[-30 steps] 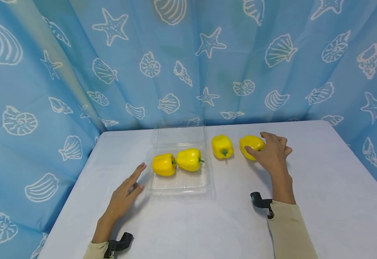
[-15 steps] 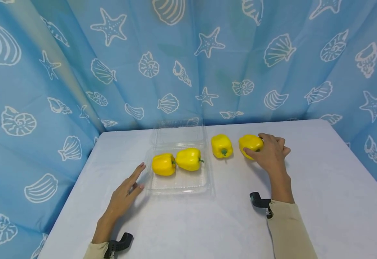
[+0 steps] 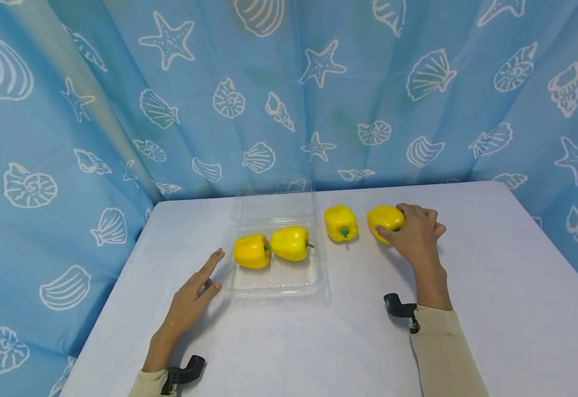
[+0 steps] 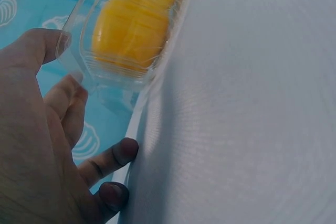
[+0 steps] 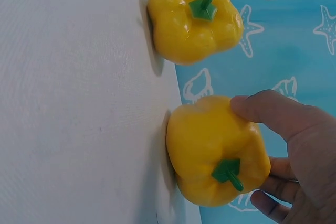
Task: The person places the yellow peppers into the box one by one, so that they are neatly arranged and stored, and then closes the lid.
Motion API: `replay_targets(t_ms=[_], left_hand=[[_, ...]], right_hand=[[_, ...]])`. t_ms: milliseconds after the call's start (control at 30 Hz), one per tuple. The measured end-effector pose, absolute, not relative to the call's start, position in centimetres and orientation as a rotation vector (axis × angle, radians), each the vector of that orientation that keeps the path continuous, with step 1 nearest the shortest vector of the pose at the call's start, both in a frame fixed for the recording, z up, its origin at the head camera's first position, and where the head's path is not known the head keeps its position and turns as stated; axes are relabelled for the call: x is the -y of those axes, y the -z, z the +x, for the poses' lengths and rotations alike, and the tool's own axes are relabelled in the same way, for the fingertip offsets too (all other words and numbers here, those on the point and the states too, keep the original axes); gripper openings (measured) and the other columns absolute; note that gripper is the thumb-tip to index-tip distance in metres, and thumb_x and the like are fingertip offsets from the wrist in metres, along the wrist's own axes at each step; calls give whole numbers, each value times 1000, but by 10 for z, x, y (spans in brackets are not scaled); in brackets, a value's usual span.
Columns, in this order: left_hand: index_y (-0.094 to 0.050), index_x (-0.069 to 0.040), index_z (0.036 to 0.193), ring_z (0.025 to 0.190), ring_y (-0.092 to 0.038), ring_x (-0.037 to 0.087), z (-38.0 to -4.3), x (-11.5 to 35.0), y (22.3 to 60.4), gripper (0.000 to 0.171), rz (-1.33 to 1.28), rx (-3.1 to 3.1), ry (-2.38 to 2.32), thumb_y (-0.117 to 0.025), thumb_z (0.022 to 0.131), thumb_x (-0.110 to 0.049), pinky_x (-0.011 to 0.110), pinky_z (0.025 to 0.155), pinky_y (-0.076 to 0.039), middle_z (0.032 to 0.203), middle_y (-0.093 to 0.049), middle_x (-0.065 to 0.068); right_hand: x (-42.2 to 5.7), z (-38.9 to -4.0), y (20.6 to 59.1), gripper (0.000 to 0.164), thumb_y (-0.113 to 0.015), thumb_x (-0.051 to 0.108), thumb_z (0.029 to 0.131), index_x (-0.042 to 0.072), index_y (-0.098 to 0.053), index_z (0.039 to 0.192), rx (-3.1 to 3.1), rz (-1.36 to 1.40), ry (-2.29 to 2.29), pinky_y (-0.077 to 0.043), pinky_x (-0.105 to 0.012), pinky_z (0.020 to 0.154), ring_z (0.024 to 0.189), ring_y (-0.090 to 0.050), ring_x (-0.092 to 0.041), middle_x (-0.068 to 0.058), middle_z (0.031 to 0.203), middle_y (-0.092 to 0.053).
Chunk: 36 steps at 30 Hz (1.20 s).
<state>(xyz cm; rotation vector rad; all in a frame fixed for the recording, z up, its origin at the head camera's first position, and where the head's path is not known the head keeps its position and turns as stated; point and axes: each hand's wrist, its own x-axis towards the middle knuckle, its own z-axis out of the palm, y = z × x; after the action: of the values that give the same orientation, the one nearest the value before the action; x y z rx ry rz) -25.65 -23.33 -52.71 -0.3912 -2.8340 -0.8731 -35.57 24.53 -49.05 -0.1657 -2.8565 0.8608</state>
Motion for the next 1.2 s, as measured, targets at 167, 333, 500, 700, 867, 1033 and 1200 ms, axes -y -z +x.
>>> replay_targets(t_ms=[167,333,500,700,867,1033,1200], left_hand=[[-27,-36,159,76,-44,10,-257,234,529,62,-403,2834,871,-53,102,-41,27,55,-35,161,-29,-17],[-26,-38,159,77,-44,10,-258,235,527,62,-415,2842,850,-51,103,-42,27,56,-35,161,-27,-18],[-26,-39,159,77,-45,10,-258,234,525,62,-394,2845,868,-52,103,-41,28,56,-36,161,-28,-18],[-26,-38,159,77,-45,10,-258,234,526,63,-392,2846,872,-54,102,-39,27,56,-36,161,-28,-17],[-26,-39,158,77,-46,11,-256,232,526,63,-390,2840,882,-54,102,-39,29,57,-37,161,-28,-18],[-26,-41,158,77,-46,10,-255,233,528,63,-385,2839,875,-54,102,-40,29,57,-38,161,-27,-18],[-26,-40,158,78,-45,10,-256,233,531,63,-383,2834,873,-54,102,-40,29,57,-37,161,-28,-18]], right_hand=[[-247,-356,491,77,-76,41,86,-4,-46,141,2849,-171,-852,-17,-62,87,124,-25,-50,-34,142,-42],[-248,-355,491,78,-75,44,86,-3,-47,142,2813,-184,-884,-17,-62,88,125,-26,-48,-32,142,-43],[-250,-353,487,78,-74,47,86,-1,-48,142,2779,-154,-911,-17,-61,88,125,-26,-47,-31,143,-44],[-251,-351,478,76,-74,46,87,1,-48,142,2746,-112,-928,-18,-61,88,127,-26,-47,-31,145,-42],[-252,-346,474,75,-75,45,86,2,-50,142,2725,-71,-919,-18,-63,89,129,-26,-48,-29,146,-43],[-250,-341,472,75,-76,44,86,2,-50,142,2723,-44,-919,-18,-63,90,131,-26,-48,-29,146,-42],[-252,-340,469,73,-77,43,86,2,-51,141,2697,-9,-919,-18,-64,90,130,-26,-48,-29,145,-44]])
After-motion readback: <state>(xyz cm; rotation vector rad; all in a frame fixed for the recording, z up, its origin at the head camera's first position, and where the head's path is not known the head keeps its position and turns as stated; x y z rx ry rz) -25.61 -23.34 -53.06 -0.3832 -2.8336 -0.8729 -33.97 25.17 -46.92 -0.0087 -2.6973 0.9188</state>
